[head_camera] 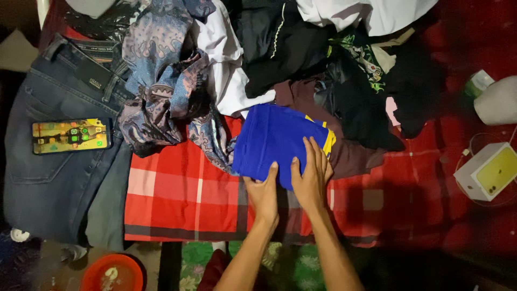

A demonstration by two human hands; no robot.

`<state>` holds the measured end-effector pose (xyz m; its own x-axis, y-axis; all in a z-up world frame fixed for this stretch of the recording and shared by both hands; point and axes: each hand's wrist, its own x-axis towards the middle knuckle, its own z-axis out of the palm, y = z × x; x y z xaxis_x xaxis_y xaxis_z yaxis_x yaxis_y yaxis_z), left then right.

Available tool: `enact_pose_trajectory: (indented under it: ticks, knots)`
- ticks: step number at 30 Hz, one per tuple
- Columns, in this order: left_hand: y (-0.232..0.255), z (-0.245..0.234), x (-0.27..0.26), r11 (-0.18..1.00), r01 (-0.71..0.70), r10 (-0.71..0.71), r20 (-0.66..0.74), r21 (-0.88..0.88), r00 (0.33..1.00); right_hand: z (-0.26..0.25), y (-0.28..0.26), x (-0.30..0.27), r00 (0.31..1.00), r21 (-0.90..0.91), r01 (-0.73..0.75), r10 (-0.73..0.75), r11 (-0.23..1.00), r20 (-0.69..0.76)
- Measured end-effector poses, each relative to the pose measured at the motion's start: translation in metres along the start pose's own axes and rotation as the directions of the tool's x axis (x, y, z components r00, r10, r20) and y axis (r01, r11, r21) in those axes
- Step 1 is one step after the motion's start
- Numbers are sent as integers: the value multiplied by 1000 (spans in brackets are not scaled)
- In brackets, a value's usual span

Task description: The person folds a blue and yellow garment by hand on a bed, carries it to a shelf to stack it with other items, and then returns to the bed to unfold and smooth a dark garment.

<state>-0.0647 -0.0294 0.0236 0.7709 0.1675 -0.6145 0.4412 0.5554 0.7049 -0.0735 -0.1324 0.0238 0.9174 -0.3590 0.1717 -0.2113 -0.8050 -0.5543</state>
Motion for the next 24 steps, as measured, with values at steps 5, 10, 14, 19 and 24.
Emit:
enact_pose_trajectory:
  ticks: [5,10,14,19,24]
  knots:
    - [22,21,13,901,-379,375,60,209,925,-18,-16,-11,999,113,-49,51,992,-10]
    - [66,13,18,898,-373,337,181,233,924,-60,-25,-5,962,237,10,55,972,-267]
    - [98,-11,42,945,-187,79,367,268,927,-81,-31,-1,899,243,-113,204,963,-388]
    - [96,-37,80,782,-320,69,437,534,897,-68,-29,-6,928,146,-68,116,987,-354]
    - [88,-38,58,468,-495,283,406,733,869,-40,-30,-21,975,181,-17,56,983,-215]
